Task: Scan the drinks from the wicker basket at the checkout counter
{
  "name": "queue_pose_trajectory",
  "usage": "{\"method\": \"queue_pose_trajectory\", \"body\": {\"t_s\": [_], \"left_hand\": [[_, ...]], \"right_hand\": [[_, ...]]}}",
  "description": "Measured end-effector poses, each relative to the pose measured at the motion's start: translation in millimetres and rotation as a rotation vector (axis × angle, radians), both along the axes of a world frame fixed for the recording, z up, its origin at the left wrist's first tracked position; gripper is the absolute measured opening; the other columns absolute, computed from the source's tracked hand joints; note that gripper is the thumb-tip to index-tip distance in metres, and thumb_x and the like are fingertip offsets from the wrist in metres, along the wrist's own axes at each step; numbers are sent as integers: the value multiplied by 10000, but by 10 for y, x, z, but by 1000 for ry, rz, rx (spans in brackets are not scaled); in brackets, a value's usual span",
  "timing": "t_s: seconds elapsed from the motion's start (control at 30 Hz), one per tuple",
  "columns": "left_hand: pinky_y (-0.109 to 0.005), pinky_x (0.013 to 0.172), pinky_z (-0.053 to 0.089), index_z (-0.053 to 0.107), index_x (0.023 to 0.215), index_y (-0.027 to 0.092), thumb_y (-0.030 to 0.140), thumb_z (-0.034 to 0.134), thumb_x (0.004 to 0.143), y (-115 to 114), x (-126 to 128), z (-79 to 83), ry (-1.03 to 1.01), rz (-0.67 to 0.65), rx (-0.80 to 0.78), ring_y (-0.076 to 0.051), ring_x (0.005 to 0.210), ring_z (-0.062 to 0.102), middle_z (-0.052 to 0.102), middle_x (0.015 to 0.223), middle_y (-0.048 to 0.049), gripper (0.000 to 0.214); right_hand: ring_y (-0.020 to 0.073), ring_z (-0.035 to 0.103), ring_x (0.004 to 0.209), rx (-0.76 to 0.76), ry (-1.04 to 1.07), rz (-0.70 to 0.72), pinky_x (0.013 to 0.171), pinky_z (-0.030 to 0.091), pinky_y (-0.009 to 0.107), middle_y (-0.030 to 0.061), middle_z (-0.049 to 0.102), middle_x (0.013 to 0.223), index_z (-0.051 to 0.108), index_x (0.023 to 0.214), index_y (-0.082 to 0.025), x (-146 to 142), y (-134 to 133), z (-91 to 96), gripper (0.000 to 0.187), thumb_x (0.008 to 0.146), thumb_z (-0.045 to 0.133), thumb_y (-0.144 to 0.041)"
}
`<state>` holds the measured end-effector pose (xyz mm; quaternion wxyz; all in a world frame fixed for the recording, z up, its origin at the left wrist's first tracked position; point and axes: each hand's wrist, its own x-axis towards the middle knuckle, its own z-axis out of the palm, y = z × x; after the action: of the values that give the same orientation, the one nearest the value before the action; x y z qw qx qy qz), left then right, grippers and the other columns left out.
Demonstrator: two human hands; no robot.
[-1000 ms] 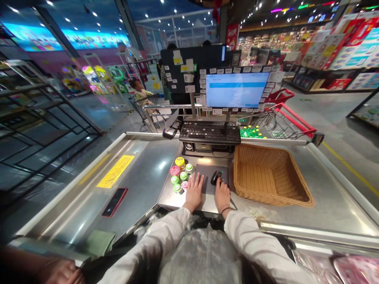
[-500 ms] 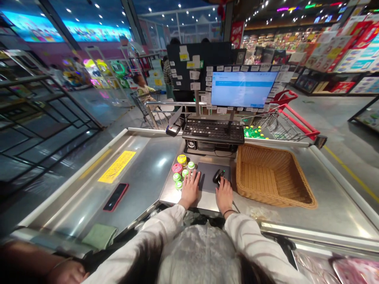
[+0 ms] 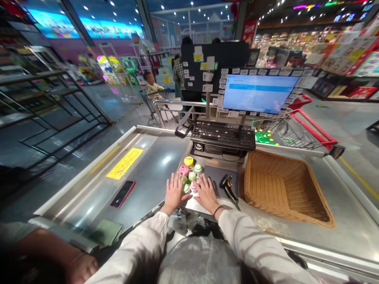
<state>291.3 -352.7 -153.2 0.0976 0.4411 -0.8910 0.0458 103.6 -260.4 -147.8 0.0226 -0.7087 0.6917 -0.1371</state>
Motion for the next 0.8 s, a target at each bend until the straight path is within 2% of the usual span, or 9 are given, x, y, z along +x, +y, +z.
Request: {"method": "queue_pose_trajectory", "body": {"t_s": [0.1,0.2,0.27,0.33,0.43,0.53,0.63,0.7,0.8], "left_hand": [[-580,1257,221,264,1630,241,521,755,813,-103,25,-77,-62,-65,25,-378,1590,121,186,1715,-156,993],[-527,1254,274,288,1618,204,455,715,860,-153,34,-139,-77,-139,61,-341,1581,195,261,1694,-162,905],[-507,1230,333,308,1601,187,417,719,861,-169,50,-149,-51,-171,91,-331,1557,273,315,1669,-175,877],[-513,1189,391,397,1542,190,390,760,830,-187,71,-130,-11,-197,120,-340,1508,362,383,1623,-193,824],[-551,1127,447,585,1325,214,374,834,758,-234,92,-92,57,-234,167,-362,1427,444,451,1543,-190,640],[-554,1116,463,634,1173,211,327,878,694,-286,94,-111,149,-280,216,-367,1411,453,429,1537,-180,550],[-532,1098,490,609,1202,216,257,852,692,-299,97,-192,254,-271,241,-354,1411,468,409,1547,-168,567],[-524,1055,526,598,1207,219,261,815,723,-271,108,-226,310,-227,238,-349,1363,520,470,1485,-163,532],[-520,1009,559,607,1139,210,311,779,773,-180,113,-134,416,-175,195,-337,1259,587,530,1359,-155,417]], "right_hand": [[341,7,1602,51,-28,50,1257,118,569,77,45,1746,122,1647,-358,91,-244,7,1073,806,785,-417],[352,55,1598,114,-57,84,1249,187,541,109,128,1736,185,1644,-313,119,-428,-30,1118,742,841,-400],[347,133,1585,148,-79,96,1231,264,485,128,212,1714,257,1628,-276,118,-503,-49,1094,717,859,-338],[341,261,1539,171,-106,86,1184,348,442,154,291,1672,312,1606,-250,113,-548,-50,1043,712,850,-262],[341,425,1416,196,-148,56,1102,431,443,171,383,1577,398,1546,-263,106,-600,-18,951,705,839,-219],[339,517,1301,232,-187,43,1040,471,449,161,418,1504,484,1460,-283,103,-670,31,886,663,868,-233],[293,604,1169,268,-235,36,965,505,410,140,452,1438,529,1389,-280,118,-729,73,811,652,856,-199],[267,629,1118,276,-278,24,933,515,383,112,474,1393,547,1347,-287,138,-717,106,761,653,839,-178],[244,639,1105,245,-364,-27,925,521,358,92,447,1400,542,1324,-302,157,-557,205,729,661,812,-162]]}}
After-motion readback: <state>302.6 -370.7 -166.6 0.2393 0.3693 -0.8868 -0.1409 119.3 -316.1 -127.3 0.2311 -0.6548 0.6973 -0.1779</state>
